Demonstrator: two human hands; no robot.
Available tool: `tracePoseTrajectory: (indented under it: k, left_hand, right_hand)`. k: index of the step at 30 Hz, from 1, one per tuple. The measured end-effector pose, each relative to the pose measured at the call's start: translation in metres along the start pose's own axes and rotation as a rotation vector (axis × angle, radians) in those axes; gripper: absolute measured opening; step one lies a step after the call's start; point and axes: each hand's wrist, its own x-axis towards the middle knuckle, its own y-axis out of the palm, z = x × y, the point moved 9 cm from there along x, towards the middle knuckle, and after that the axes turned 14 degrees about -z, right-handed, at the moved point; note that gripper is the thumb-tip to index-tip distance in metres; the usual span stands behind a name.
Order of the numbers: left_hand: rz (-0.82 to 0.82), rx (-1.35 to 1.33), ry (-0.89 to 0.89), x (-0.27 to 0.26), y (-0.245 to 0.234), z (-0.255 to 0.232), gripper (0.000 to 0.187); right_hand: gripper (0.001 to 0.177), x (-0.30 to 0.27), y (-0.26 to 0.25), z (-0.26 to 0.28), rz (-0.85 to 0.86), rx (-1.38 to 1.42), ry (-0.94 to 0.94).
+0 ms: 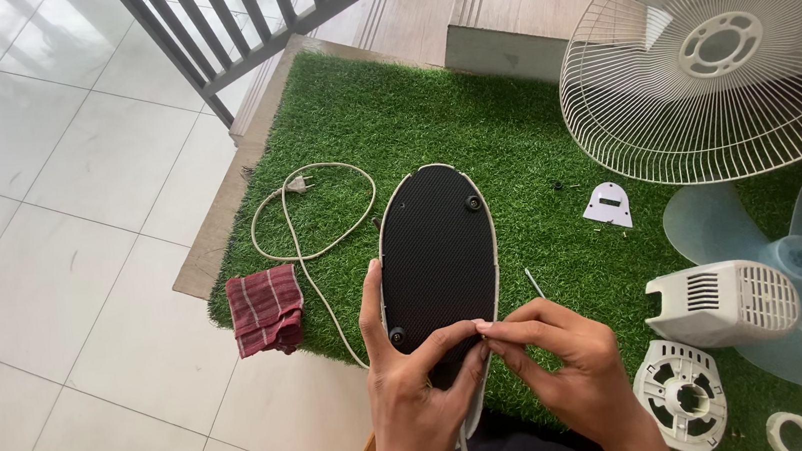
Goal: The person assembles a fan base by inserting screws and tightening them with a screwdriver. They attach a white plastic cover to the base and secure it with additional screws.
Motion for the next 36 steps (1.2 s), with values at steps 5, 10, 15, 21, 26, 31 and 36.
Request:
tracePoseTrajectory:
  k: [5,10,15,21,26,31,36]
  left_hand:
    - [0.008,0.013,0.006,0.0,0.0,0.0,0.021]
    - [0.008,0.013,0.026,-0.001,0.0,-0.001,0.022]
    - [0.016,-0.005,0.008,-0.001,0.0,0.002,0.023]
    - [-0.002,0.045,0.048,0.0,-0.001,0.0,0.023]
    - [0.019,-0.01,-0.014,-0.002,0.0,0.003,0.022]
    - [0.007,0.012,0.045,-0.002,-0.002,-0.002,0.024]
    - [0.006,0.001,0.014,-0.002,-0.002,-0.001,0.025]
  right_hand:
    - [0.023,-0.002,0.0,-0.008,-0.019,0.025,-0.006]
    - [0.021,-0.008,0.005,-0.025,-0.001,0.203,0.161]
    - [0.03,-0.009,0.01,-0.028,0.058,0.309,0.213]
    - [0.024,-0.008,0.009,-0.029,0.053,0.226,0.205]
    - [0.021,-0.012,0.014,-0.039,0.073,0.404,0.314]
    - [0.017,-0.016,0.017,-0.053,0.104,0.492,0.432]
    - [0.022,-0.015,0.014,-0.049,0.14,0.475,0.388]
